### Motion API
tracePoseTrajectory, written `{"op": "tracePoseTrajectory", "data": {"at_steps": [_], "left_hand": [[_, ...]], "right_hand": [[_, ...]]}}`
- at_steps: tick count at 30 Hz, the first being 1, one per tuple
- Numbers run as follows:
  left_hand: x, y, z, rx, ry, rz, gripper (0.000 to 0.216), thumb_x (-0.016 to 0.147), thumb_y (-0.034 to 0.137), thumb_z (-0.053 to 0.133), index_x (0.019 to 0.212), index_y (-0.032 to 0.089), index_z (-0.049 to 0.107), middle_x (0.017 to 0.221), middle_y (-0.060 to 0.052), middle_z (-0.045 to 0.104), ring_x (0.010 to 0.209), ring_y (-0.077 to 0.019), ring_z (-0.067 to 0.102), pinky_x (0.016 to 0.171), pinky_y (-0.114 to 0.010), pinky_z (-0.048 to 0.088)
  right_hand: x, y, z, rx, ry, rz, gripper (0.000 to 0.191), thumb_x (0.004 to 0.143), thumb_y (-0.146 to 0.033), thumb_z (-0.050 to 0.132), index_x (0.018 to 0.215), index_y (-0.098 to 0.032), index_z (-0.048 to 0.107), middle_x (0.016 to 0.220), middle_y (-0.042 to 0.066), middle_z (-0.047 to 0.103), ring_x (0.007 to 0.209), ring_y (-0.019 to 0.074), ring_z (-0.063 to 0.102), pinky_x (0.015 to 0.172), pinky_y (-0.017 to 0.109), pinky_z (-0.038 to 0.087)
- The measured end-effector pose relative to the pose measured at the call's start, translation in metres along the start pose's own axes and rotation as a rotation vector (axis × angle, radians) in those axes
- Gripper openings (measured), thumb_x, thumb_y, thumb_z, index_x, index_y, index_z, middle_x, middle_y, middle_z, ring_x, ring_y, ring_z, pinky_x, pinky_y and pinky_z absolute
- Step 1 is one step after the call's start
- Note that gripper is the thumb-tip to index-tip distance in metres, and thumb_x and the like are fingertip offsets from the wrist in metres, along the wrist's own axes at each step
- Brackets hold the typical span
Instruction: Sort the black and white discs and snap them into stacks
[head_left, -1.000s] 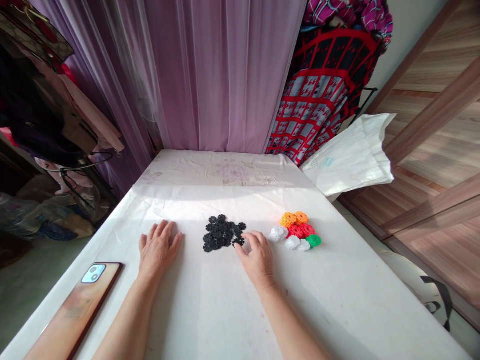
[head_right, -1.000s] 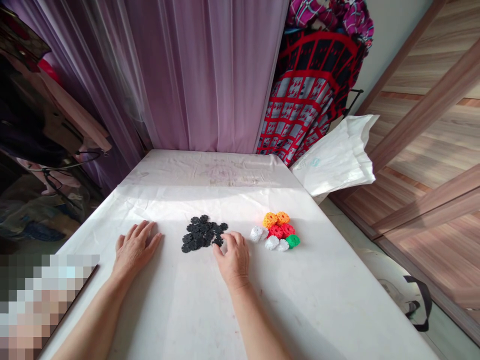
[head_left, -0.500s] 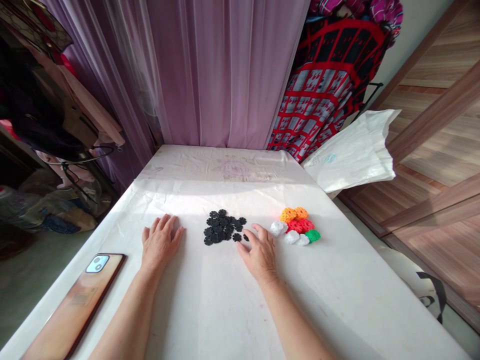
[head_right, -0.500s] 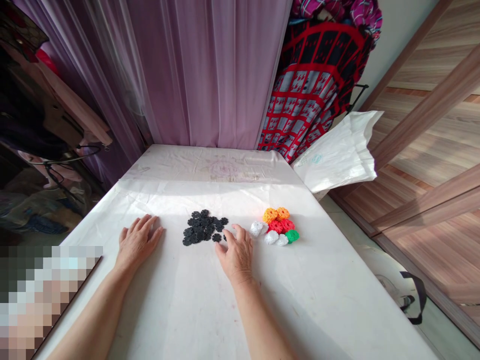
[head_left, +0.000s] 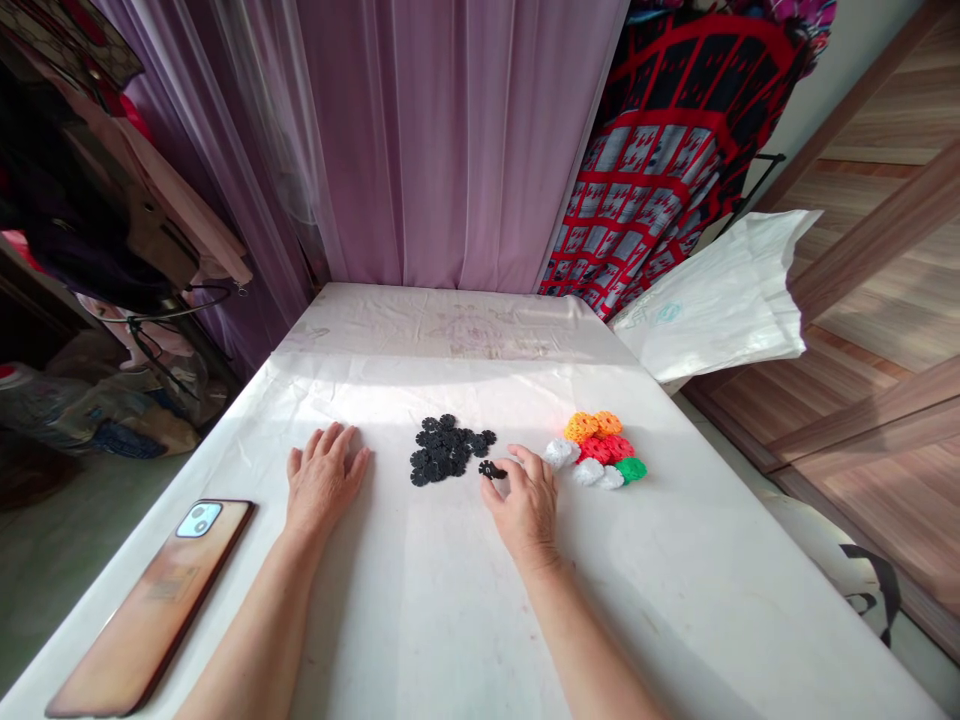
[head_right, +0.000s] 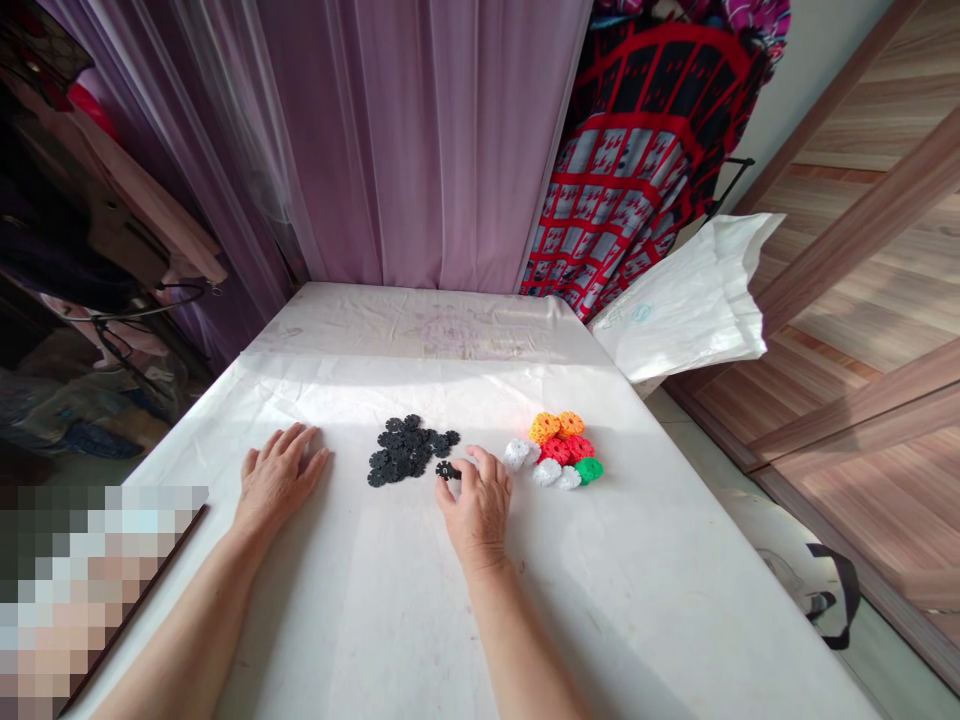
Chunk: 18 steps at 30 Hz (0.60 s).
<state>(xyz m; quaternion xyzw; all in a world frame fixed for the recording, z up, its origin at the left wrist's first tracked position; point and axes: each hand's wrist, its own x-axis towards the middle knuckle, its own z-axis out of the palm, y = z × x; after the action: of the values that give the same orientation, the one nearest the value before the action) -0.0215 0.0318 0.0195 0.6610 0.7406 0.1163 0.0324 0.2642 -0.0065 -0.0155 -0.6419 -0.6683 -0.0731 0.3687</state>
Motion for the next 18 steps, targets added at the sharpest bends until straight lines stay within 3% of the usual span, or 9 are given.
{"op": "tracePoseTrajectory", "data": {"at_steps": [3, 7, 18], "left_hand": [[-0.0004, 0.0002, -0.0008, 0.000, -0.004, 0.003, 0.058, 0.101, 0.048, 0.033, 0.146, 0.018, 0.053, 0.160, -0.013, 0.046, 0.150, -0.0355, 0.035, 0.121, -0.060, 0.026], [-0.0004, 0.0001, -0.0008, -0.002, -0.013, -0.004, 0.058, 0.102, 0.049, 0.032, 0.147, 0.018, 0.052, 0.161, -0.013, 0.045, 0.151, -0.0347, 0.033, 0.122, -0.059, 0.024], [-0.0003, -0.0005, 0.0001, -0.002, 0.005, 0.002, 0.057, 0.101, 0.047, 0.034, 0.147, 0.018, 0.054, 0.160, -0.014, 0.047, 0.150, -0.0351, 0.036, 0.121, -0.059, 0.026]], "right_hand": [[-0.0034, 0.0075, -0.0022, -0.008, 0.056, 0.031, 0.012, 0.090, -0.031, 0.063, 0.095, -0.022, 0.069, 0.109, 0.010, 0.066, 0.101, 0.0239, 0.059, 0.089, 0.036, 0.046], [-0.0034, 0.0085, 0.0003, -0.053, 0.024, 0.079, 0.009, 0.090, -0.028, 0.062, 0.093, -0.022, 0.068, 0.104, 0.008, 0.066, 0.094, 0.0221, 0.059, 0.083, 0.033, 0.047], [-0.0024, 0.0070, 0.0017, -0.100, -0.036, 0.099, 0.008, 0.086, -0.022, 0.065, 0.092, -0.020, 0.069, 0.103, 0.009, 0.067, 0.094, 0.0228, 0.059, 0.087, 0.034, 0.046]]}}
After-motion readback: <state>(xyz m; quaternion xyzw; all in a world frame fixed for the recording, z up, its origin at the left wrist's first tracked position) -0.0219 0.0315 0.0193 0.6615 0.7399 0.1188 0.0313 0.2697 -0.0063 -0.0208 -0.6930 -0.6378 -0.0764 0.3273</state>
